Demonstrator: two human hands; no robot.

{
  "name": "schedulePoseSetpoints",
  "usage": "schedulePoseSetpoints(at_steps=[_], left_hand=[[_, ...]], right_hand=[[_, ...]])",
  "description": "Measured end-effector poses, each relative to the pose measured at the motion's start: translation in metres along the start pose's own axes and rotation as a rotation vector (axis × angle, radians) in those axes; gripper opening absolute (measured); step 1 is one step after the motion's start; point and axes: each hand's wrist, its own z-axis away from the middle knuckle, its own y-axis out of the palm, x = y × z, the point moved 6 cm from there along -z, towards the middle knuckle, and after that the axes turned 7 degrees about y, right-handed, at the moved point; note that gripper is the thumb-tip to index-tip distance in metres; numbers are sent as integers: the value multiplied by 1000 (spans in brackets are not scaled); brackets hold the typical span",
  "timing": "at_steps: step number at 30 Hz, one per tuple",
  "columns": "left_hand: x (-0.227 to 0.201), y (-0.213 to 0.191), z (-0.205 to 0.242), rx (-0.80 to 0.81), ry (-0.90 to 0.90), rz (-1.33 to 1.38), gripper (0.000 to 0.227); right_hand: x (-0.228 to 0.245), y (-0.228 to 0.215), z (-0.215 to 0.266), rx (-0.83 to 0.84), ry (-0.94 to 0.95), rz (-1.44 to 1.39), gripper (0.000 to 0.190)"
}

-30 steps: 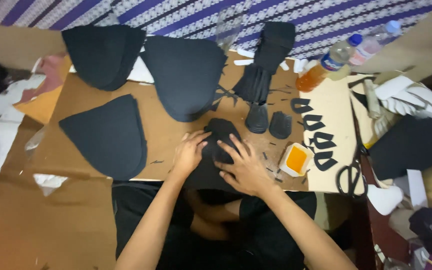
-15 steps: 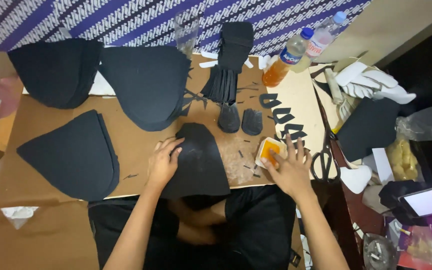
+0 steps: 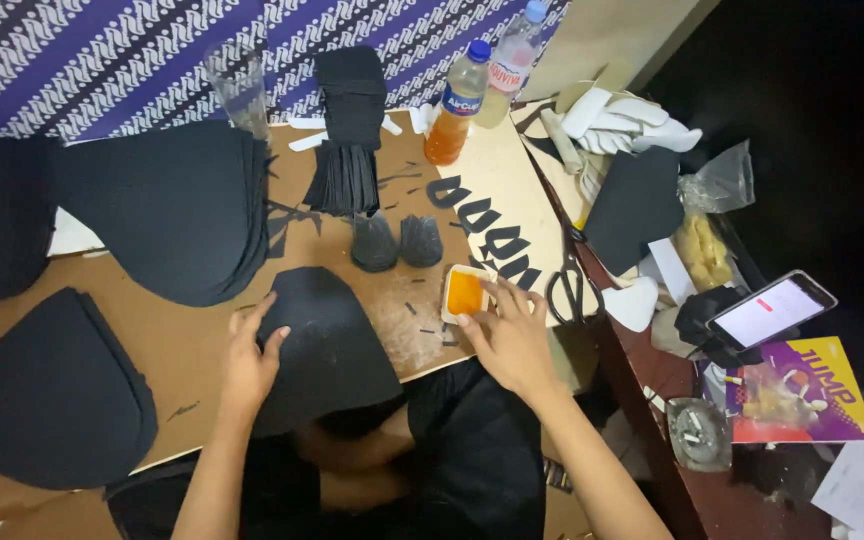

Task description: Assembling pre-cut black material pieces by aligning them and pressing them together on a cardboard workspace.

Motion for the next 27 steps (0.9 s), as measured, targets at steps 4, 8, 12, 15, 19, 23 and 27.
schedulePoseSetpoints(at_steps=[4,8,12,15,19,23,27], left_hand=[[16,0,3,-25,-77,30,52],[5,3,0,-62,0,112,51],[16,15,-5,-130,156,186,38],[24,20,-11,-61,184,98,30],[33,26,-14,-43,178,33,27],[16,15,-11,-37,187,59,29],[16,14,-10,-42,121,52,28]], right_hand=[[0,-6,3,-89,8,-36,49],[1,-4,6,-44,-1,3,55],[4,0,6,-100,-39,64,53],[15,-3,0,-105,-79,-9,56],[85,-18,-9,-131,-291,-259,36],[137,41,-31,398,-276,-446,32],[157,82,-50,425,-367,-466,36]])
